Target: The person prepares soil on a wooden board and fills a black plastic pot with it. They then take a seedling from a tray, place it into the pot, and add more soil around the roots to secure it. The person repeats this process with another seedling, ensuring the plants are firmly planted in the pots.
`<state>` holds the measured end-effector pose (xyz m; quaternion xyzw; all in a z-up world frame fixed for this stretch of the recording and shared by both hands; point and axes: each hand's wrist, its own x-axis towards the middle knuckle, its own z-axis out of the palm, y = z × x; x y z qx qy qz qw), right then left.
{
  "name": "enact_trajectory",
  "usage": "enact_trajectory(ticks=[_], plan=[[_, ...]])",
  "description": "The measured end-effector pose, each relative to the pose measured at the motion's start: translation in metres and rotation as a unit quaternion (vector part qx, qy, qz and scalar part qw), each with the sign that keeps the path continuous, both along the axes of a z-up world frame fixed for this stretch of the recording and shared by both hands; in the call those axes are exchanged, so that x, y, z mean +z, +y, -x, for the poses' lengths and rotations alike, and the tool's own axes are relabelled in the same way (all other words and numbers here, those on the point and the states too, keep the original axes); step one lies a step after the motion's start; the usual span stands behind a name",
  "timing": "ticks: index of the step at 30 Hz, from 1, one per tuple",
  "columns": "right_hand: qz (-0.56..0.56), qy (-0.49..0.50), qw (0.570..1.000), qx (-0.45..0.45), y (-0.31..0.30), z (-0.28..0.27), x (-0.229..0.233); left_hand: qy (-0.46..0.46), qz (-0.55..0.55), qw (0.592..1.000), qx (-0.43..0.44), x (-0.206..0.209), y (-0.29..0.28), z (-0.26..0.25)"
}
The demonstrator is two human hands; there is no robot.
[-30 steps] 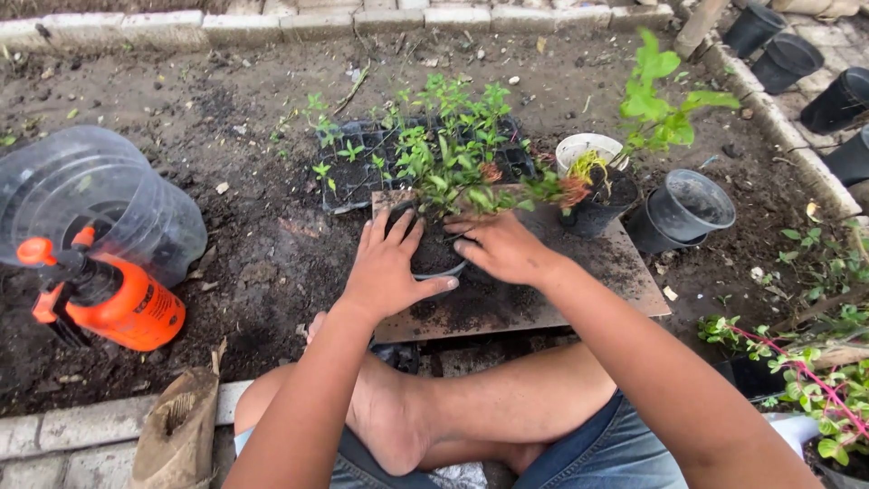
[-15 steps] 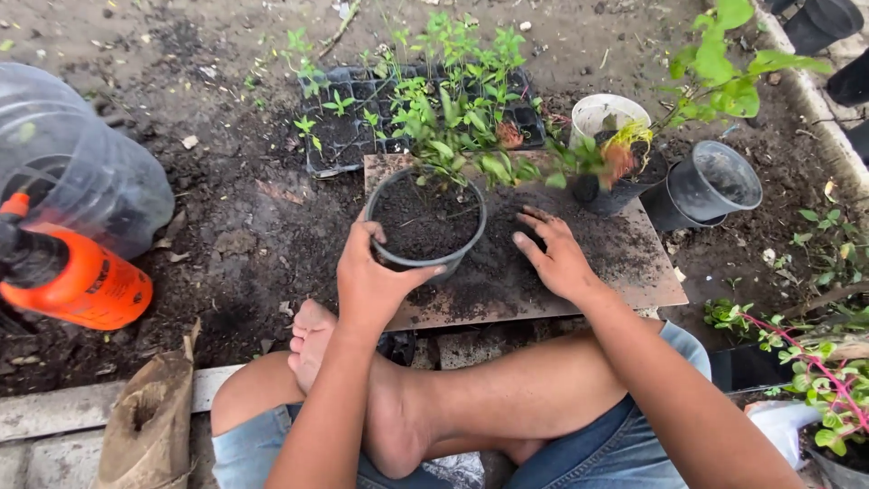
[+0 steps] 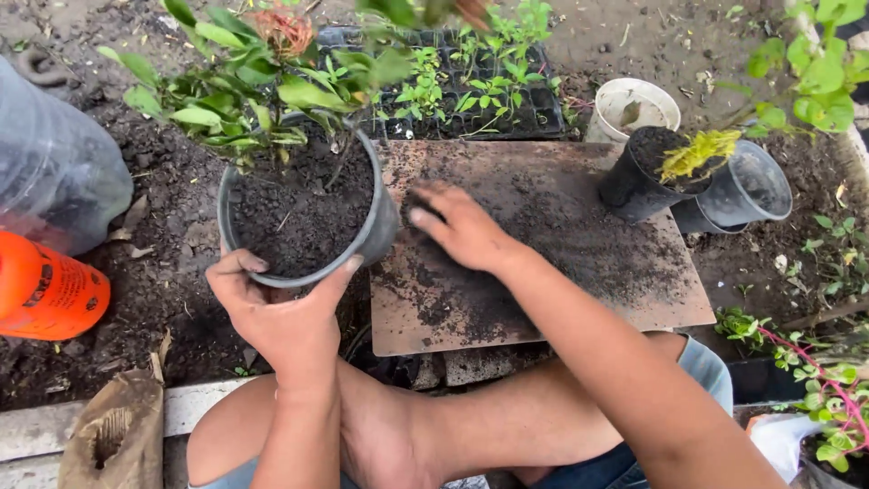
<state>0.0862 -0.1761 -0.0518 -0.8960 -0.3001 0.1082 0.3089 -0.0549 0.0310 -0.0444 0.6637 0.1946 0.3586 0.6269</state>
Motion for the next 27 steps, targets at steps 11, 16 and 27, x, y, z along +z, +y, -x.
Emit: enact_trajectory(ticks=[11,16,27], plan=[[0.042,-0.184,0.96,0.209,-0.059,0.072,0.011,0.067,0.0,0.998,-0.005,0.029,-0.025,-0.008],[0.049,-0.246,0.956,0.151,-0.102,0.064,0.008,0.048,-0.039,0.997,-0.053,0.04,-0.035,-0.006],[-0.025,-0.226,0.959,0.17,-0.045,0.111,0.013,0.08,-0.075,0.988,-0.108,0.033,-0.038,-0.009]])
